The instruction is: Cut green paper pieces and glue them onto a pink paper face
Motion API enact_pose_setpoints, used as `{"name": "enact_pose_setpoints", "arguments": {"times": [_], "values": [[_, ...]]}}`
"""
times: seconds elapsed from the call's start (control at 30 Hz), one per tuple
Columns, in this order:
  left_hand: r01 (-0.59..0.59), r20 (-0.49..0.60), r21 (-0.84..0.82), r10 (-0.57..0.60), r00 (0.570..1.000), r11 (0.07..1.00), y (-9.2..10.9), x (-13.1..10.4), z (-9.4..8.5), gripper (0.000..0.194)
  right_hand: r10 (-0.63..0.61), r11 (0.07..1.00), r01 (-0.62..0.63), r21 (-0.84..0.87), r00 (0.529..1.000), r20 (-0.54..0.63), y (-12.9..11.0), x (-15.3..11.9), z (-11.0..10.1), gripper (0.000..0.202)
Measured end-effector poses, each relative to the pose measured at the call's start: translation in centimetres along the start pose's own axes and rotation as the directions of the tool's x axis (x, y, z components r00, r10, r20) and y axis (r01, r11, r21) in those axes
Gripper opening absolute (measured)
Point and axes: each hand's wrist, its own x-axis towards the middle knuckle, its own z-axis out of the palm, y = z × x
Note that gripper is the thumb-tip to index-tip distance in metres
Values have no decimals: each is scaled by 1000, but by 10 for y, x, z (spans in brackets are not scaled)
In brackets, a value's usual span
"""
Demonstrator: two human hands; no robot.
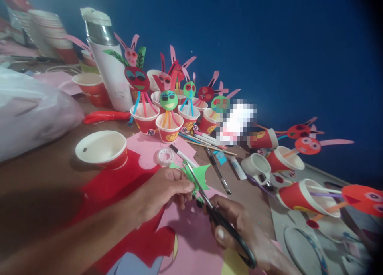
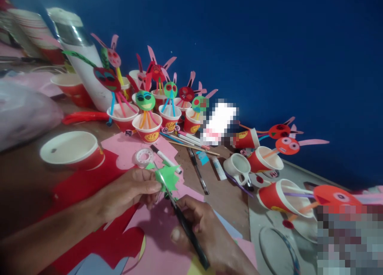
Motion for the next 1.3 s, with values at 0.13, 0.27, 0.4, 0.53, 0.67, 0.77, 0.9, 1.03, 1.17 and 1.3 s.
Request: {"name": "enact_pose_setpoints", "arguments": {"times": [0.13, 0.27, 0.4, 0.53, 0.67, 0.77, 0.9, 1.03, 1.17, 1.3], "values": [[11, 4, -52, -10, 1000, 999, -1, 0, 1, 20, -8, 1000, 8, 11, 1000, -1, 2, -1, 1, 42], [21, -12, -21, -21, 1000, 1000, 0, -1, 1, 21, -3, 1000, 3, 20, 1000, -5, 3, -1, 1, 43], [1, -3, -43, -1, 1000, 999, -1, 0, 0, 20, -9, 999, 9, 48, 1000, -14, 4, 0, 2, 44], [-13, -8, -46, 13, 1000, 999, -1, 1, 0, 20, -1, 997, 2, 71, 1000, -17, 6, 0, 3, 43], [5, -17, -63, -6, 1000, 998, 0, -1, 1, 21, 3, 997, 0, 80, 999, -39, 8, 1, 5, 43], [6, -30, -79, -9, 1000, 997, 1, -3, 2, 20, -6, 996, 11, 91, 998, -61, 8, 2, 7, 43], [-3, -38, -81, 0, 999, 997, 1, -3, 3, 21, -16, 993, 22, 116, 998, -56, 8, 3, 10, 42], [-1, -48, -66, -2, 999, 998, 0, -1, 3, 21, -14, 991, 25, 134, 997, -79, 9, 4, 12, 42], [-2, -53, -63, -2, 999, 998, 0, 0, 2, 21, -19, 991, 31, 128, 995, -95, 11, 5, 13, 42], [12, -47, -94, -17, 999, 996, -1, 0, 2, 24, -15, 993, 25, 112, 996, -93, 11, 5, 13, 43]]}}
